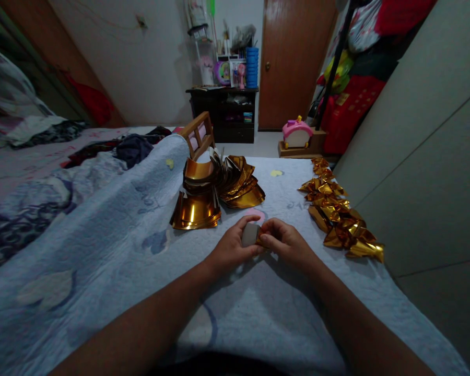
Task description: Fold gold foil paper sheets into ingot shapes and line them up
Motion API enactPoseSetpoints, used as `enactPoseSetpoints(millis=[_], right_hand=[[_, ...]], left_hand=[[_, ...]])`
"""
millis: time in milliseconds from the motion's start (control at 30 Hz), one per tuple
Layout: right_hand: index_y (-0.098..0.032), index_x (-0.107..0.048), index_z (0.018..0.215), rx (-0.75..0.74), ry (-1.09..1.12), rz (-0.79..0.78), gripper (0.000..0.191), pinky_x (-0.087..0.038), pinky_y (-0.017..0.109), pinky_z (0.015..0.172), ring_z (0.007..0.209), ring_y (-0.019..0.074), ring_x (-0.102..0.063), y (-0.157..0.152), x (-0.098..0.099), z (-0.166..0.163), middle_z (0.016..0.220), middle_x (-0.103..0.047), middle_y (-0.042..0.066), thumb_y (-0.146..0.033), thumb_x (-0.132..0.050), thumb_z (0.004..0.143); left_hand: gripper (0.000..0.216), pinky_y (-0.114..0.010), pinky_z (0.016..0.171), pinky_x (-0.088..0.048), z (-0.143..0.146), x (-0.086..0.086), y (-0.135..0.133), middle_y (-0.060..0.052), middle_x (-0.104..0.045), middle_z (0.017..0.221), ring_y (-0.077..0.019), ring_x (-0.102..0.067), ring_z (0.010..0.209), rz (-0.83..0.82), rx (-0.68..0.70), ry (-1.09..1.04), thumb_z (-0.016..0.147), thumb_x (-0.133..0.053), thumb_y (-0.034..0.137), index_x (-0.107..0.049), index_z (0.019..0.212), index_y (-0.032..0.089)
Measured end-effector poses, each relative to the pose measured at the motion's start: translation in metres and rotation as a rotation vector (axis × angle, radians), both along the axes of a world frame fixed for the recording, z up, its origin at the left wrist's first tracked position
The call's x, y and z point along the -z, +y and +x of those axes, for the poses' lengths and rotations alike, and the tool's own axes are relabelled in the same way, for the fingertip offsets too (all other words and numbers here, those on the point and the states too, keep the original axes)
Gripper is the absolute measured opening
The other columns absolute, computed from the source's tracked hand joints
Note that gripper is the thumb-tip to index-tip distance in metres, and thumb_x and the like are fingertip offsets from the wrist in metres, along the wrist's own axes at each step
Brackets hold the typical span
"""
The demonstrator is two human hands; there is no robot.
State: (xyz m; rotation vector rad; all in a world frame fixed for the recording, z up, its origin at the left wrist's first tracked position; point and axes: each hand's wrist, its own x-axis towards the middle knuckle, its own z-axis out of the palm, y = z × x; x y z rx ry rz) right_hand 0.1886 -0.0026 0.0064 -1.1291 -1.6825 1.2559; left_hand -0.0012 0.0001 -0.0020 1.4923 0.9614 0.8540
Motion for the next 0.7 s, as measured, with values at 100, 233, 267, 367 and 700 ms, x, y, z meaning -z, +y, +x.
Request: enactPoseSetpoints(millis=[100, 233, 267, 367, 700], right_hand=[[-0.019, -0.061, 0.087, -0.002, -0.04, 0.003, 0.022, -0.04, 0.027, 0.063, 0.07, 0.0151, -0.052, -0.001, -0.001, 0.0, 0.077, -0.058, 0.0, -0.04, -0.055, 0.091], [-0.019, -0.058, 0.076, 0.004, -0.109, 0.042, 0.027, -0.037, 0.026, 0.062, 0.066, 0.0141, -0.049, -0.001, 0.0, -0.001, 0.069, -0.053, -0.001, -0.038, -0.05, 0.094], [-0.02, -0.057, 0.074, 0.008, -0.12, 0.058, 0.027, -0.037, 0.026, 0.062, 0.065, 0.0139, -0.048, -0.001, 0.001, -0.002, 0.068, -0.052, -0.002, -0.037, -0.05, 0.094], [-0.02, -0.055, 0.072, 0.02, -0.168, 0.103, 0.026, -0.036, 0.027, 0.063, 0.066, 0.0142, -0.049, 0.0, 0.001, -0.002, 0.068, -0.054, -0.002, -0.034, -0.049, 0.094], [-0.019, -0.056, 0.068, -0.111, -0.384, 0.15, 0.029, -0.033, 0.026, 0.061, 0.062, 0.0138, -0.05, 0.0, -0.005, 0.005, 0.064, -0.056, -0.001, -0.03, -0.05, 0.094]], left_hand=[[0.056, -0.025, 0.068, -0.047, 0.003, -0.001, -0.001, -0.001, -0.064, 0.088, -0.0126, -0.06, 0.074, -0.143, -0.059, -0.165, 0.071, -0.083, 0.031, -0.056, 0.118, 0.018], [0.064, -0.023, 0.064, -0.046, 0.006, -0.003, -0.003, 0.003, -0.061, 0.082, -0.0109, -0.058, 0.07, -0.208, -0.121, -0.248, 0.07, -0.085, 0.03, -0.049, 0.121, 0.02], [0.066, -0.023, 0.064, -0.046, 0.006, -0.003, -0.003, 0.003, -0.06, 0.083, -0.011, -0.057, 0.07, -0.205, -0.124, -0.239, 0.07, -0.084, 0.03, -0.047, 0.124, 0.021], [0.075, -0.024, 0.065, -0.048, 0.004, 0.001, -0.004, 0.001, -0.06, 0.094, -0.0117, -0.058, 0.073, -0.132, -0.122, -0.166, 0.072, -0.082, 0.029, -0.041, 0.134, 0.024], [0.039, -0.035, 0.089, -0.049, -0.01, -0.009, 0.002, -0.006, -0.064, 0.112, -0.0217, -0.061, 0.102, 0.4, -0.095, 0.223, 0.077, -0.078, 0.027, -0.065, 0.113, 0.02]])
